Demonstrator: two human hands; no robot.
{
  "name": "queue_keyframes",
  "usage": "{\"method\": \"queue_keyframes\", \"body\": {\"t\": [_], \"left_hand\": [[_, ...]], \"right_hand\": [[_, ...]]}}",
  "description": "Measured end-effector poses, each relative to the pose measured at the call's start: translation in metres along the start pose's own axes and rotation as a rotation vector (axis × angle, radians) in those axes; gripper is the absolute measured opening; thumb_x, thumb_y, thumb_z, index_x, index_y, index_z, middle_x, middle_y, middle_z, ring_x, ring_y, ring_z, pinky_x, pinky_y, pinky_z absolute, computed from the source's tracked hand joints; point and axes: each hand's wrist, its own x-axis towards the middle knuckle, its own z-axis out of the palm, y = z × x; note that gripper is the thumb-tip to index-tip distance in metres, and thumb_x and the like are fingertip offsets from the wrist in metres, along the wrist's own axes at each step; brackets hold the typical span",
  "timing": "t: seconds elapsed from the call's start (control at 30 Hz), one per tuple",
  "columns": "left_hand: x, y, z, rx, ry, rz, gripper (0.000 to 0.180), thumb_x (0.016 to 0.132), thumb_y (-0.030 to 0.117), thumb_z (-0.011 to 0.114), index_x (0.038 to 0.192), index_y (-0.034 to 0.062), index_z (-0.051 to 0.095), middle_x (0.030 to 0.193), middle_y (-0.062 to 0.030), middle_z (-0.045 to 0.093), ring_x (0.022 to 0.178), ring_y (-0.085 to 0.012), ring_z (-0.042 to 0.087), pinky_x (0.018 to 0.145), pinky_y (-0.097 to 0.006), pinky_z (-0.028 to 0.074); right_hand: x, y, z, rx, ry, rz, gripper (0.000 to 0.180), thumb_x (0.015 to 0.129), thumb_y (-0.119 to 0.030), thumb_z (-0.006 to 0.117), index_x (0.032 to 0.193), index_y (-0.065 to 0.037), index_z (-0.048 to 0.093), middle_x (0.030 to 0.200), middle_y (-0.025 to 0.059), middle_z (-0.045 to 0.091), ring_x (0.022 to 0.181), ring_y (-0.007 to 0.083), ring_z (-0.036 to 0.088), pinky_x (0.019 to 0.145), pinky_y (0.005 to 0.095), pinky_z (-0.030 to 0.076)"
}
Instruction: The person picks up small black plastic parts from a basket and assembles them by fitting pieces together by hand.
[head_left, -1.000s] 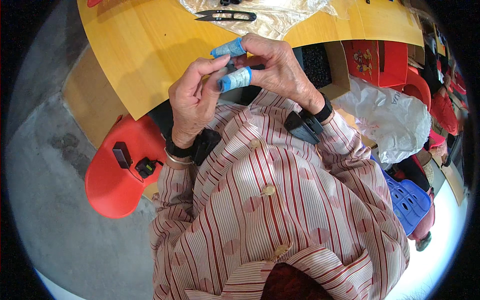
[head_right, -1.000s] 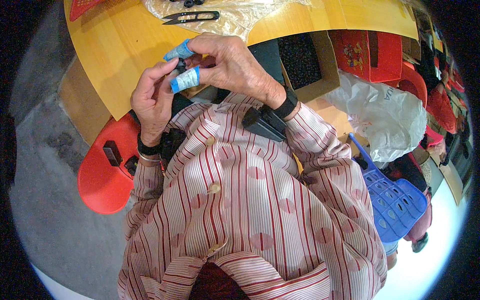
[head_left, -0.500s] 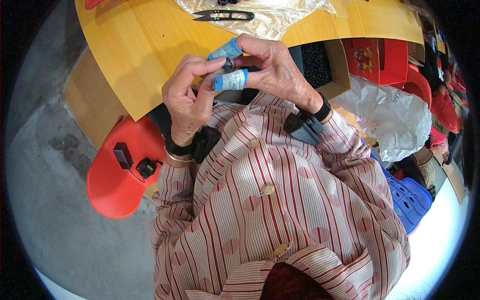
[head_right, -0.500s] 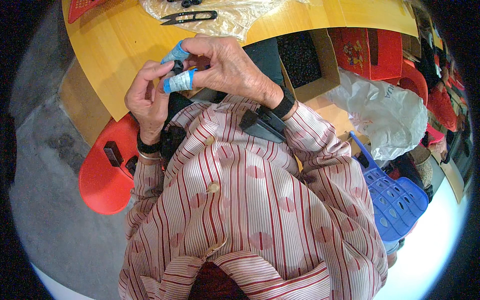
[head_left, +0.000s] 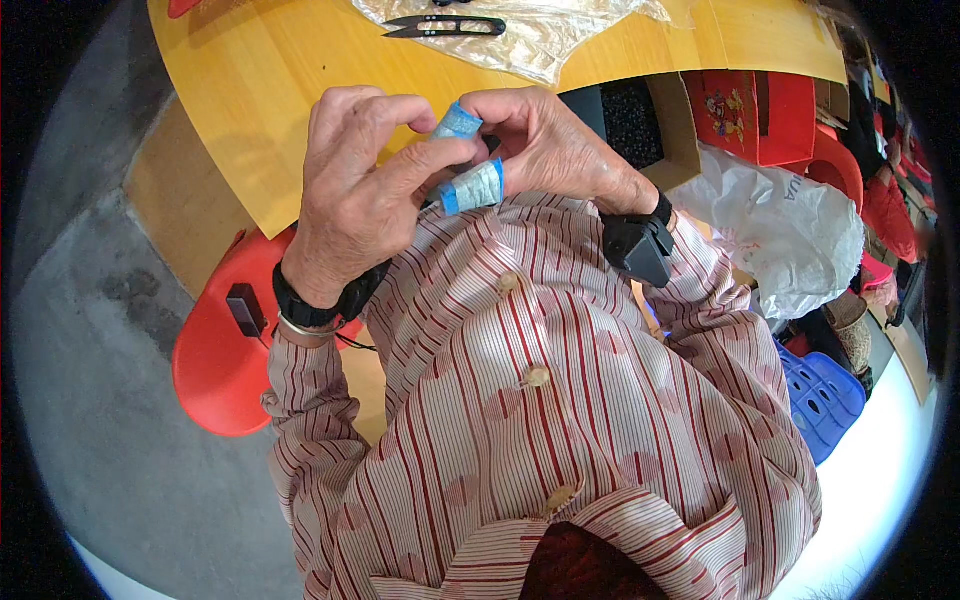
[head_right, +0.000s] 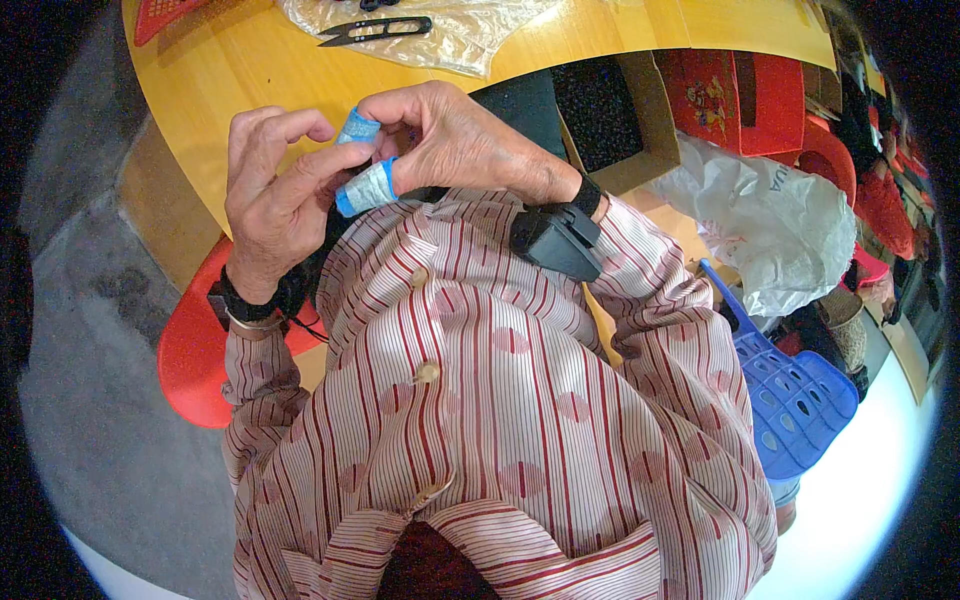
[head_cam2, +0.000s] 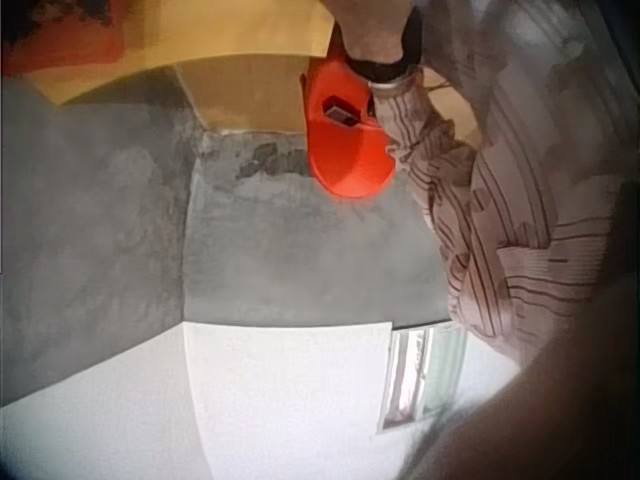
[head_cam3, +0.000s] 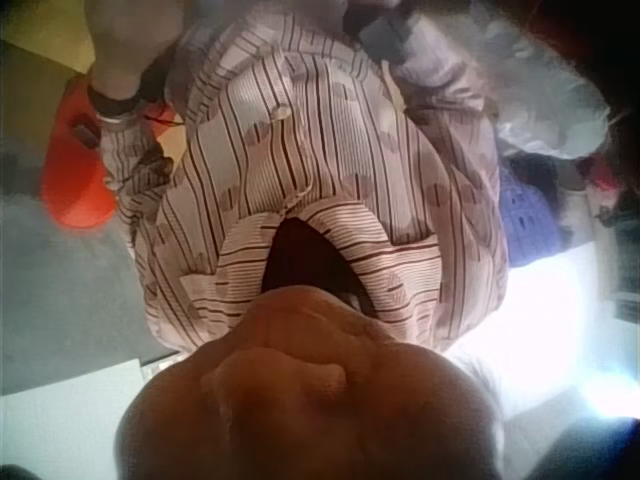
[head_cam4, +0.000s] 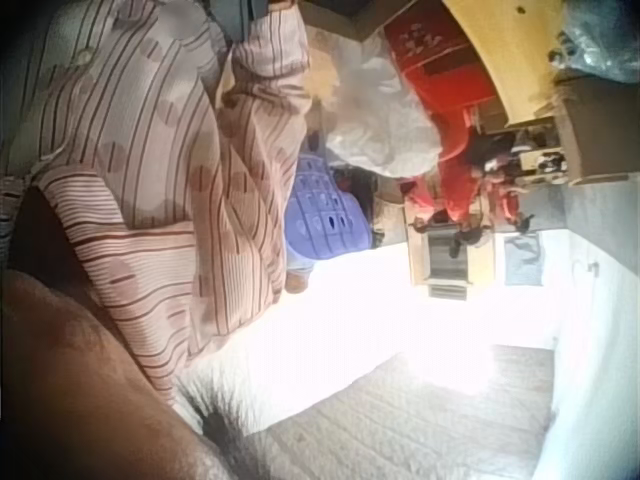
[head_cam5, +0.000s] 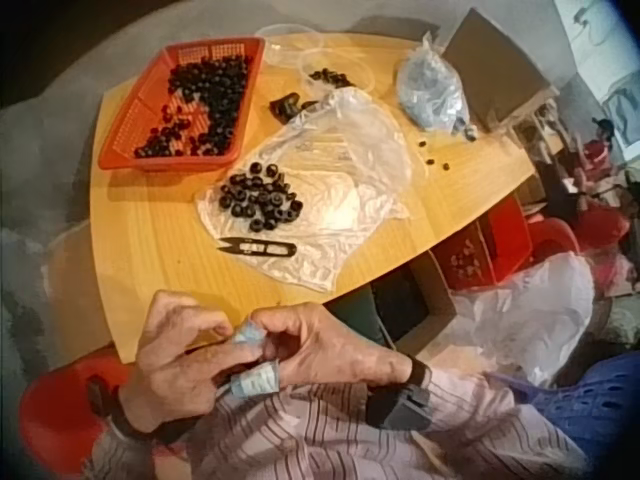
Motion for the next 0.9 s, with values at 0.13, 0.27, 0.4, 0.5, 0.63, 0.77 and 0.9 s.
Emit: {"method": "queue_keyframes", "body": {"t": [0.13, 0.27, 0.4, 0.5, 0.63, 0.77, 0.9], "left_hand": [[0.003, 0.003, -0.003, -0.005, -0.029, -0.002, 0.030, 0.059, 0.003, 0.064, 0.086, 0.0143, 0.069, 0.091, -0.0015, 0.054, 0.084, -0.0227, 0.052, 0.073, -0.036, 0.041], [0.006, 0.001, -0.002, 0.004, -0.050, 0.013, 0.025, 0.061, 0.005, 0.063, 0.085, 0.0124, 0.068, 0.091, -0.0022, 0.055, 0.083, -0.0230, 0.053, 0.072, -0.035, 0.041], [0.001, 0.000, -0.002, -0.171, -0.122, -0.148, 0.027, 0.067, 0.005, 0.066, 0.094, 0.0075, 0.067, 0.097, -0.0051, 0.058, 0.082, -0.0236, 0.055, 0.073, -0.034, 0.045], [-0.011, 0.000, -0.011, -0.423, -0.110, -0.462, 0.041, 0.071, 0.014, 0.072, 0.110, 0.0045, 0.062, 0.107, -0.0093, 0.060, 0.087, -0.0232, 0.057, 0.078, -0.033, 0.047], [-0.013, 0.014, -0.001, -0.427, -0.082, -0.464, 0.067, 0.068, 0.032, 0.079, 0.123, 0.0028, 0.053, 0.107, -0.0135, 0.061, 0.096, -0.0223, 0.060, 0.084, -0.031, 0.047], [-0.019, 0.020, 0.008, -0.461, -0.058, -0.539, 0.064, 0.070, 0.030, 0.078, 0.122, 0.0016, 0.054, 0.106, -0.0130, 0.062, 0.095, -0.0230, 0.062, 0.083, -0.031, 0.048], [-0.021, 0.019, 0.012, -0.469, 0.057, -0.461, 0.057, 0.072, 0.025, 0.077, 0.119, 0.0008, 0.055, 0.105, -0.0127, 0.062, 0.094, -0.0232, 0.063, 0.082, -0.031, 0.049]], "right_hand": [[-0.002, 0.004, 0.003, 0.042, -0.008, 0.031, 0.018, 0.074, -0.009, 0.076, 0.087, -0.004, 0.064, 0.071, -0.0075, 0.055, 0.068, 0.0001, 0.048, 0.059, 0.0178, 0.041], [-0.001, 0.006, 0.004, 0.117, 0.021, 0.053, 0.018, 0.074, -0.006, 0.075, 0.087, -0.005, 0.063, 0.071, -0.0077, 0.055, 0.068, -0.0001, 0.047, 0.060, 0.0172, 0.040], [-0.001, 0.009, -0.002, 0.035, 0.040, 0.011, 0.020, 0.073, -0.009, 0.076, 0.088, -0.006, 0.063, 0.070, -0.0081, 0.054, 0.067, -0.0002, 0.047, 0.059, 0.0168, 0.039], [-0.003, 0.002, -0.003, -0.085, 0.088, 0.002, 0.023, 0.073, -0.012, 0.078, 0.089, -0.006, 0.063, 0.069, -0.0082, 0.053, 0.066, -0.0003, 0.047, 0.059, 0.0166, 0.040], [-0.002, 0.001, 0.000, -0.205, 0.121, -0.076, 0.027, 0.072, -0.015, 0.079, 0.092, -0.005, 0.064, 0.070, -0.0080, 0.054, 0.066, -0.0002, 0.048, 0.059, 0.0166, 0.041], [-0.004, -0.009, 0.006, -0.147, 0.123, -0.103, 0.028, 0.073, -0.014, 0.078, 0.095, -0.004, 0.064, 0.075, -0.0060, 0.057, 0.070, 0.0010, 0.051, 0.063, 0.0177, 0.045], [-0.005, -0.008, 0.009, -0.231, 0.161, -0.114, 0.030, 0.073, -0.015, 0.078, 0.097, -0.004, 0.063, 0.077, -0.0043, 0.058, 0.072, 0.0020, 0.052, 0.065, 0.0187, 0.047]]}}
